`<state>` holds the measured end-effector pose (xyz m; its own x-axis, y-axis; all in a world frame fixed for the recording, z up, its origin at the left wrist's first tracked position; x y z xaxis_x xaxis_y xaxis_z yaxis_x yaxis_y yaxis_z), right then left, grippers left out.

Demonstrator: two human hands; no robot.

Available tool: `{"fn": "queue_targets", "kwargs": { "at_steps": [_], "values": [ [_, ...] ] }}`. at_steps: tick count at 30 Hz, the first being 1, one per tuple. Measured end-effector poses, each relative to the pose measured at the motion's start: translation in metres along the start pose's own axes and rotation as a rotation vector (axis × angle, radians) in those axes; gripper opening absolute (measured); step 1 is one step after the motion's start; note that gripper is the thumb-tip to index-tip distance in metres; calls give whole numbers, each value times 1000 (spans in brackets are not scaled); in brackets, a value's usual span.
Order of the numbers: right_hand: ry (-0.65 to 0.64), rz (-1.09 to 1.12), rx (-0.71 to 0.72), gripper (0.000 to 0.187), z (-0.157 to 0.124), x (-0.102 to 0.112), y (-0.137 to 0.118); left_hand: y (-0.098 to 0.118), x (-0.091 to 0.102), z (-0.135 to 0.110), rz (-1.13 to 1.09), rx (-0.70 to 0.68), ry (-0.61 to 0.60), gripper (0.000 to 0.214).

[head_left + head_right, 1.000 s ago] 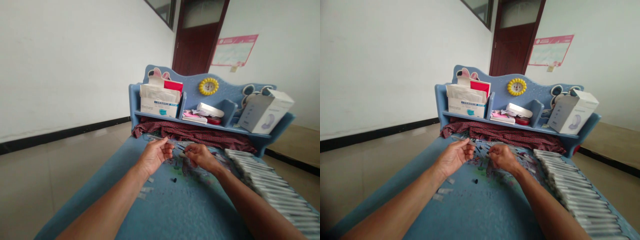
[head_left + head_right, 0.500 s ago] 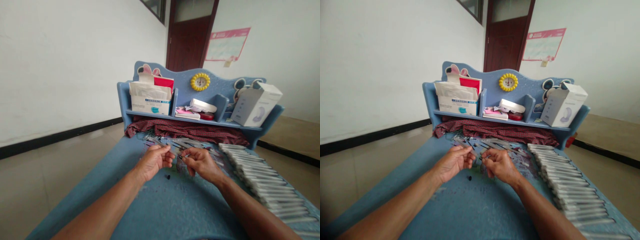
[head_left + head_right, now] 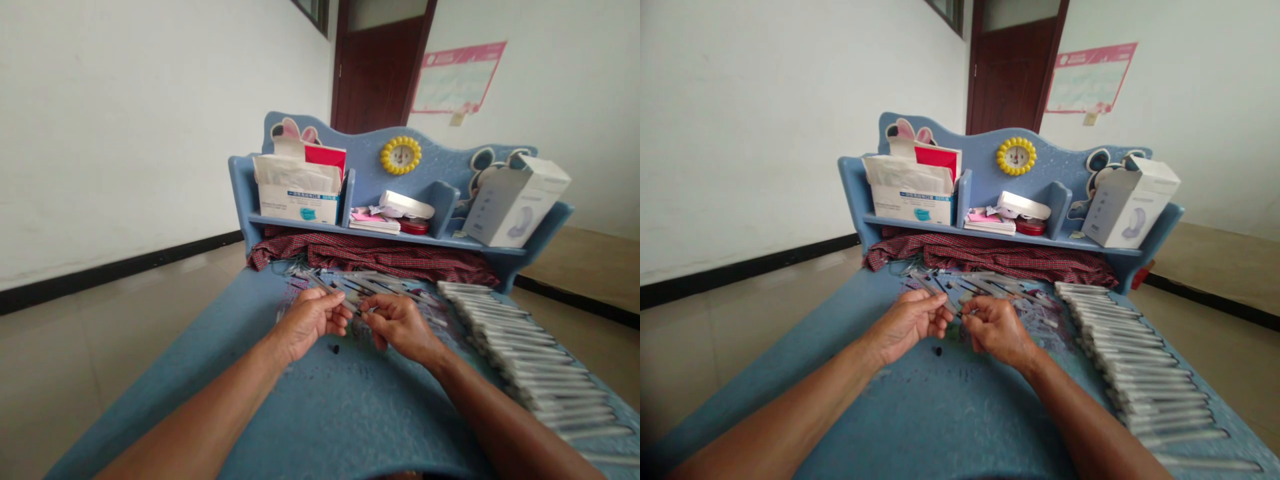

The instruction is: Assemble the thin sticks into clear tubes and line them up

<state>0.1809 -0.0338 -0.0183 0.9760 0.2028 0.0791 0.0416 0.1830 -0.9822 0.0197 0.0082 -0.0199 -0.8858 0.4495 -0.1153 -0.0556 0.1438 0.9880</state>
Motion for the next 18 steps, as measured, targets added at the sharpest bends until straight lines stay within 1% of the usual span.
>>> {"fn": "queue_targets", "kwargs": {
  "at_steps": [8, 13, 15, 18],
  "values": [
    [151, -45, 116, 21, -2, -8, 8, 2, -1, 0, -64, 16, 3, 9],
    [179, -291, 288, 20, -5, -8, 8, 2, -2, 0, -81, 31, 30, 10],
    [176, -340, 317, 19, -6, -9, 9, 2, -3, -1, -81, 30, 31, 10],
    [175, -341, 317, 17, -6, -10, 11, 4, -4, -1, -67, 29, 28, 10]
  ]
}}
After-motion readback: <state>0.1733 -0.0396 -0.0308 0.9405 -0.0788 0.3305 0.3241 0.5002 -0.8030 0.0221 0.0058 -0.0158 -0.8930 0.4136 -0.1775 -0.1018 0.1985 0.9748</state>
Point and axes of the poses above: each hand's wrist, its own z-axis towards the middle knuckle, its own x-axis out of the back of the hand, y = z × x, the point moved 1 cm from there along z, towards the middle knuckle, and after that the axes turned 14 degrees about z, right-handed, at the moved point
